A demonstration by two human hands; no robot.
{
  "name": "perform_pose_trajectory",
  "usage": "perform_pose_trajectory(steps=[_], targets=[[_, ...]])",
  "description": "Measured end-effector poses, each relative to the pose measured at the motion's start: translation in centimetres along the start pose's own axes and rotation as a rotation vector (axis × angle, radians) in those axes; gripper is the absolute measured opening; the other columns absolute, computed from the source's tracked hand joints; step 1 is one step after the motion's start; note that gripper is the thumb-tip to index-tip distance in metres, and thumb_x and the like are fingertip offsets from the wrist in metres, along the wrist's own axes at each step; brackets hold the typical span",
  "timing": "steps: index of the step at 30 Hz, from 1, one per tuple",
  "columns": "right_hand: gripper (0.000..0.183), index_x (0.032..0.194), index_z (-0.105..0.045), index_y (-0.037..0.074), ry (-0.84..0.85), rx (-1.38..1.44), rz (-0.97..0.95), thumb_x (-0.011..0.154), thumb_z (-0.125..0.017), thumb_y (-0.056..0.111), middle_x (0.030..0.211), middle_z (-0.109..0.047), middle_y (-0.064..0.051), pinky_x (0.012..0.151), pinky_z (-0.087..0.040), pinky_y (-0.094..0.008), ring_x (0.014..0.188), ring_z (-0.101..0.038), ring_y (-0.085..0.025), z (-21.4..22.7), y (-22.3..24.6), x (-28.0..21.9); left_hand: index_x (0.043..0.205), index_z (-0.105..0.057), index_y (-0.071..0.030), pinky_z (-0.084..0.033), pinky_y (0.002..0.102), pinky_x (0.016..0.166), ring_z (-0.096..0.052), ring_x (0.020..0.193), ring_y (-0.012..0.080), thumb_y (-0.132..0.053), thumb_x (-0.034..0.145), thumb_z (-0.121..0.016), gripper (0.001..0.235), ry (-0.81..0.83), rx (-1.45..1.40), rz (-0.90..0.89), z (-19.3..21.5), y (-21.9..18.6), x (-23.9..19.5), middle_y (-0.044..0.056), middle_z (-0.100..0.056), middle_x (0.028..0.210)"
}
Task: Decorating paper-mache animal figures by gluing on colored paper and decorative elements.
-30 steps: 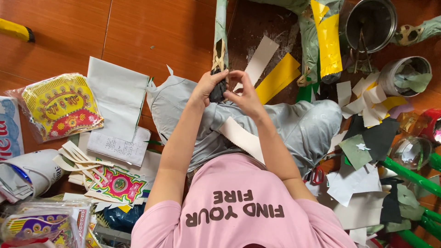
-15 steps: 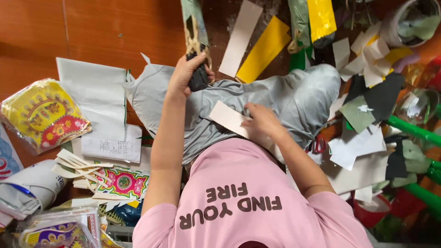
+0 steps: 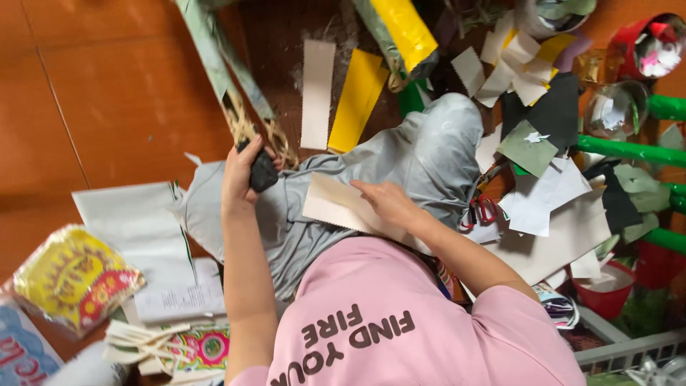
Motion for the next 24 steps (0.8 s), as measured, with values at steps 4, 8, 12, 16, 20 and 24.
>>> perform_pose_trajectory(steps=[4, 8, 12, 16, 20, 24], targets=[[0.036, 0.117, -0.072, 0.005, -0.137, 0.099, 0.079, 0.085, -0.060, -0.005, 0.097, -0.072, -0.017, 0.073, -0.055, -0.039, 0.085, -0.070, -0.033, 8.1, 2.1, 1.2, 0.128, -0.051, -0.004, -0.059, 0.039, 0.059, -0.071, 0.072, 0.0275, -0.018, 0.102, -0.062, 0.031, -0.046, 0.020, -0.045, -0.8, -1.2, -0.8, 0.017, -0.071, 0.100], [0.026, 0.108, -0.074, 0.004, -0.176, 0.388, -0.043, 0.087, -0.065, -0.008, 0.100, -0.071, -0.007, 0.076, -0.056, -0.028, 0.088, -0.069, -0.016, 17.3, 3.5, 3.0, 0.138, -0.047, -0.004, -0.062, 0.040, 0.069, -0.076, 0.091, 0.0313, -0.018, 0.101, -0.059, 0.041, -0.078, 0.069, -0.056, -0.8, -1.5, -0.7, 0.018, -0.069, 0.118], [0.015, 0.108, -0.071, 0.004, -0.289, 0.483, -0.064, 0.097, -0.063, -0.002, 0.102, -0.074, -0.003, 0.080, -0.056, -0.025, 0.092, -0.070, -0.010, 23.2, 1.9, 5.2, 0.142, -0.047, -0.005, -0.065, 0.042, 0.082, -0.074, 0.099, 0.0295, -0.014, 0.102, -0.061, 0.044, -0.096, 0.016, -0.076, 1.9, -0.1, 0.5, 0.019, -0.068, 0.121], [0.014, 0.111, -0.070, -0.002, -0.668, 0.195, -0.052, 0.100, -0.064, 0.004, 0.095, -0.073, -0.011, 0.079, -0.054, -0.029, 0.086, -0.068, -0.015, 31.1, -3.3, 7.8, 0.138, -0.046, -0.012, -0.062, 0.044, 0.071, -0.073, 0.090, 0.0312, -0.019, 0.097, -0.061, 0.044, -0.091, 0.007, 0.016, -0.5, -0.9, -0.6, 0.017, -0.072, 0.112], [0.017, 0.102, -0.077, 0.000, -0.782, -0.380, 0.005, 0.090, -0.074, 0.011, 0.095, -0.073, -0.020, 0.078, -0.057, -0.043, 0.087, -0.070, -0.036, 35.6, -6.5, 13.8, 0.134, -0.052, -0.013, -0.059, 0.037, 0.063, -0.068, 0.072, 0.0231, -0.021, 0.099, -0.065, 0.038, -0.013, -0.070, 0.054, 0.3, 0.1, 0.0, 0.013, -0.069, 0.091], [0.012, 0.093, -0.075, 0.002, -0.768, -0.852, -0.230, 0.095, -0.064, 0.005, 0.100, -0.070, -0.018, 0.069, -0.059, -0.047, 0.081, -0.072, -0.038, 33.2, -13.2, 21.7, 0.114, -0.054, -0.009, -0.057, 0.039, 0.057, -0.065, 0.064, 0.0227, -0.024, 0.100, -0.065, 0.023, -0.100, -0.020, 0.039, 2.3, 1.0, 0.9, 0.009, -0.063, 0.080]])
Point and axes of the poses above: each hand's wrist, its own x-axis towards the middle knuckle, its own z-axis out of the back of the hand, y = z × x, the point moved 9 cm from there along x, towards the middle knuckle
